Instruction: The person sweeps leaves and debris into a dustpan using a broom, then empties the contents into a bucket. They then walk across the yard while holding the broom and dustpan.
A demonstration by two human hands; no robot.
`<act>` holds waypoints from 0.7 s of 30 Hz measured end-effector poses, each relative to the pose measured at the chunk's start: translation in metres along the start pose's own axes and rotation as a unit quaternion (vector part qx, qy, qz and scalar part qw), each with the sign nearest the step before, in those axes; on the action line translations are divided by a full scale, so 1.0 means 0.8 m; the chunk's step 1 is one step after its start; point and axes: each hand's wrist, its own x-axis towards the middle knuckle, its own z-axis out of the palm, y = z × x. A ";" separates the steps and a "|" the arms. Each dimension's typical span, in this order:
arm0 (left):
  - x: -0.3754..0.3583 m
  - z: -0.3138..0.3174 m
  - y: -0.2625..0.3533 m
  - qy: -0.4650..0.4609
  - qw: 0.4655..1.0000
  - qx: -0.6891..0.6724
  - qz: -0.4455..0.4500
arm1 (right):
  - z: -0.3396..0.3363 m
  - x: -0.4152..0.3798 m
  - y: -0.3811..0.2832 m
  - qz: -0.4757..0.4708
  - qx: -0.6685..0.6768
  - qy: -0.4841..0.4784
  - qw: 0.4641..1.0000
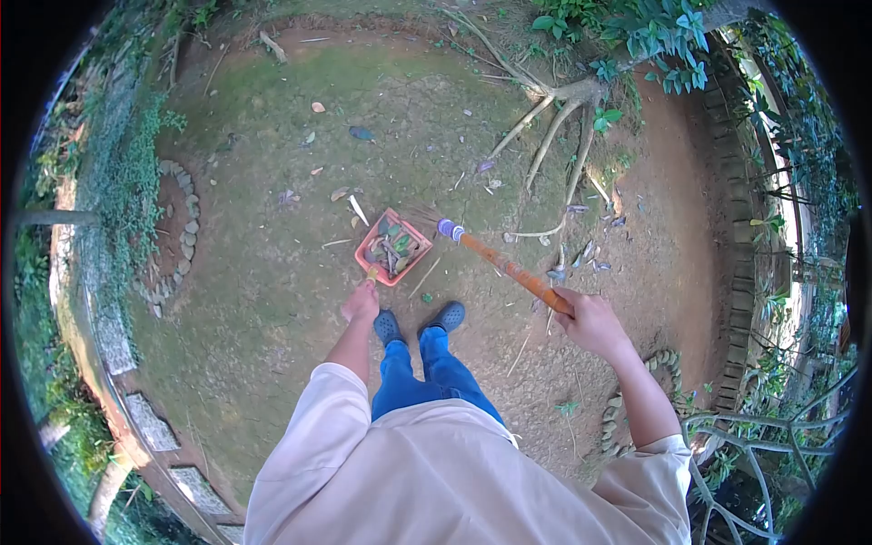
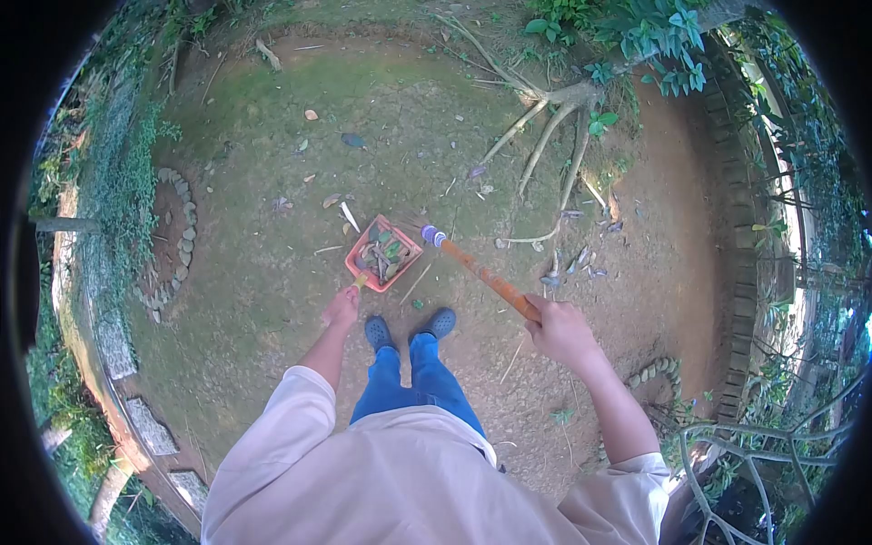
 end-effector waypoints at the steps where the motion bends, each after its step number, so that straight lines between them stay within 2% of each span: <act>1: -0.004 -0.003 -0.001 0.004 1.000 0.009 0.011 | 0.007 0.001 0.002 0.002 -0.011 0.007 1.000; 5: -0.012 -0.018 0.000 -0.007 0.998 0.048 0.026 | 0.039 0.004 0.011 0.039 -0.028 0.021 0.999; 12: -0.009 -0.035 -0.001 -0.035 0.998 0.049 0.027 | 0.113 -0.009 0.028 0.112 0.036 0.016 0.993; 17: 0.001 -0.025 -0.007 -0.030 0.998 0.034 0.034 | 0.099 -0.040 0.008 0.150 0.104 -0.049 0.982; 21: 0.012 -0.019 -0.017 -0.022 0.999 0.021 0.034 | 0.078 -0.071 -0.001 0.167 0.144 -0.023 0.975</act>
